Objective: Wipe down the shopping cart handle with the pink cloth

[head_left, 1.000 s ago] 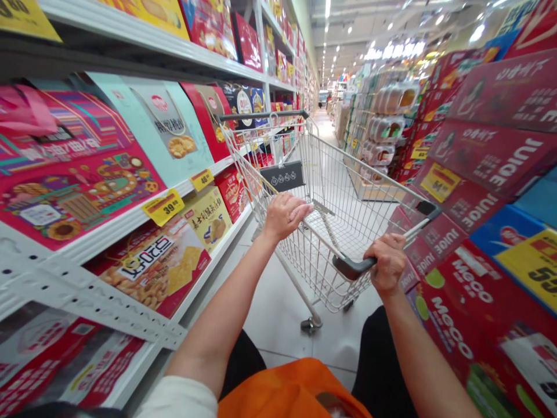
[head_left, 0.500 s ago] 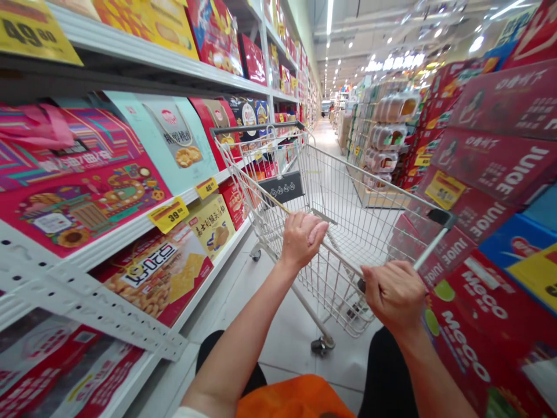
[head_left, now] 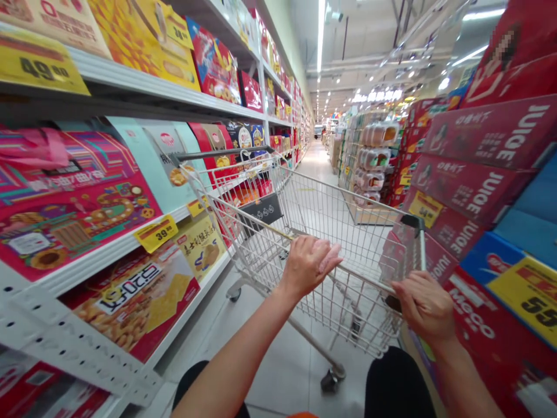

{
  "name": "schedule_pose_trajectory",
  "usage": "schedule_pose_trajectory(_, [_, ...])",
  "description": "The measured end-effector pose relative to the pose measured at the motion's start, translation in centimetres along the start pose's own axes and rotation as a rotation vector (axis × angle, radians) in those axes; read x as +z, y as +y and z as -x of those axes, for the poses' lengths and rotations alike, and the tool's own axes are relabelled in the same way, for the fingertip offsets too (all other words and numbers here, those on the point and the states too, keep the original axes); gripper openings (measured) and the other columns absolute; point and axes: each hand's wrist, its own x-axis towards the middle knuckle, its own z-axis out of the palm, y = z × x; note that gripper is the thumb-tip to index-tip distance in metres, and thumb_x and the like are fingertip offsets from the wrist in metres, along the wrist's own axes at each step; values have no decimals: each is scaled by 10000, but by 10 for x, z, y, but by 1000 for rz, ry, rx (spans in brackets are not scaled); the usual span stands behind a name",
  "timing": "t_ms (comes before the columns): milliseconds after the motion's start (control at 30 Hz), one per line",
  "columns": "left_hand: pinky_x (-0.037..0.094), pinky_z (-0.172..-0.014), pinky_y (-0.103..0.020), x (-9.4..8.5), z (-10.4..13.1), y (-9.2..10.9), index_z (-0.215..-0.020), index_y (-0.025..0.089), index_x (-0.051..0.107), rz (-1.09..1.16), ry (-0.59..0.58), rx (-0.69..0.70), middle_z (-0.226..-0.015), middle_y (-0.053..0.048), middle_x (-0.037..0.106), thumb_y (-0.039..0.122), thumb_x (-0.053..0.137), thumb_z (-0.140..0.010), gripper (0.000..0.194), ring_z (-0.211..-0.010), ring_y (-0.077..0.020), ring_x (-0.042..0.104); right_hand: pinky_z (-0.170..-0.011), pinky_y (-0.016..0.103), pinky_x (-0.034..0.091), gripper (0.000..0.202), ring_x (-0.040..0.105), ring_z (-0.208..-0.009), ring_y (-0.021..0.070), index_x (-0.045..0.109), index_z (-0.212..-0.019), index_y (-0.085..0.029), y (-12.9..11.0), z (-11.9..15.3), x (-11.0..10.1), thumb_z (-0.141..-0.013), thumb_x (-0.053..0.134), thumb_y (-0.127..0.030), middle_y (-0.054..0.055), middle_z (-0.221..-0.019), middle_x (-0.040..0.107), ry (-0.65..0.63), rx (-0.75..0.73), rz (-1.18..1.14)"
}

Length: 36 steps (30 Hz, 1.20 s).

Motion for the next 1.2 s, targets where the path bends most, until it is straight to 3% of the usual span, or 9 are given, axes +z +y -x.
schedule_pose_trajectory(167, [456, -901, -389, -11, 4, -48, -1129, 230, 667, -60, 52, -6, -1115, -87, 683, 471, 503, -1002, 318, -998, -234, 556, -613, 255, 369, 420, 317, -489, 69, 391, -555, -206, 19, 6, 0, -922, 561, -92, -78, -503, 353, 24, 33, -18])
schedule_pose_trajectory(267, [452, -915, -402, -22, 9, -83, -1149, 230, 672, -132, 87, -80, -1094, -94, 689, 483, 496, -1000, 342, -993, -245, 566, -607, 262, 376, 416, 328, -481, 72, 403, -553, -208, 25, 7, 0, -927, 559, -117, -73, -497, 364, 40, 48, -10])
schedule_pose_trajectory(367, [445, -911, -424, -30, 13, -101, -1125, 227, 685, -193, 135, -171, -1046, -101, 690, 504, 482, -999, 366, -978, -257, 567, -607, 264, 385, 413, 342, -474, 72, 418, -548, -208, 26, 6, 0, -925, 560, -120, -71, -490, 387, 50, 52, -19])
schedule_pose_trajectory(433, [438, -915, -432, -31, 14, -98, -1077, 227, 699, -206, 187, -230, -1043, -99, 692, 474, 493, -1000, 331, -981, -259, 563, -600, 263, 383, 404, 350, -474, 70, 427, -551, -206, 26, 4, 2, -918, 566, -108, -70, -491, 403, 62, 50, -32])
schedule_pose_trajectory(533, [432, -937, -430, -26, 13, -75, -1016, 238, 709, -174, 253, -258, -1050, -80, 697, 394, 523, -998, 244, -990, -248, 560, -590, 262, 373, 404, 340, -476, 65, 421, -550, -203, 27, 4, 5, -905, 578, -90, -72, -492, 396, 89, 51, -42])
schedule_pose_trajectory(733, [439, -960, -434, -4, 7, -11, -999, 229, 707, -63, 255, -148, -1068, -84, 683, 339, 564, -974, 183, -1037, -252, 534, -599, 271, 363, 383, 344, -482, 60, 456, -552, -191, 38, 9, 12, -889, 593, -70, -71, -503, 405, 89, 41, -60])
schedule_pose_trajectory(867, [433, -990, -446, 5, 2, 15, -1087, 231, 698, -21, 210, -64, -1109, -84, 689, 374, 590, -961, 218, -1041, -252, 535, -599, 274, 354, 427, 319, -492, 60, 398, -535, -194, 46, 11, 16, -895, 610, -106, -75, -504, 362, 90, 62, -82])
schedule_pose_trajectory(1033, [408, -1003, -434, 2, -2, 16, -1169, 264, 668, -81, 93, 27, -1169, -46, 711, 432, 584, -970, 274, -1037, -233, 573, -596, 262, 357, 442, 312, -499, 62, 375, -537, -195, 58, 12, 18, -901, 620, -140, -78, -509, 336, 58, 50, -101])
schedule_pose_trajectory(1200, [382, -1036, -437, -9, -2, -8, -1197, 290, 658, -159, 27, 34, -1162, -38, 719, 470, 583, -967, 301, -1021, -222, 606, -612, 261, 397, 436, 332, -481, 64, 394, -538, -201, 65, 8, 19, -923, 599, -185, -77, -502, 357, 11, 42, -106])
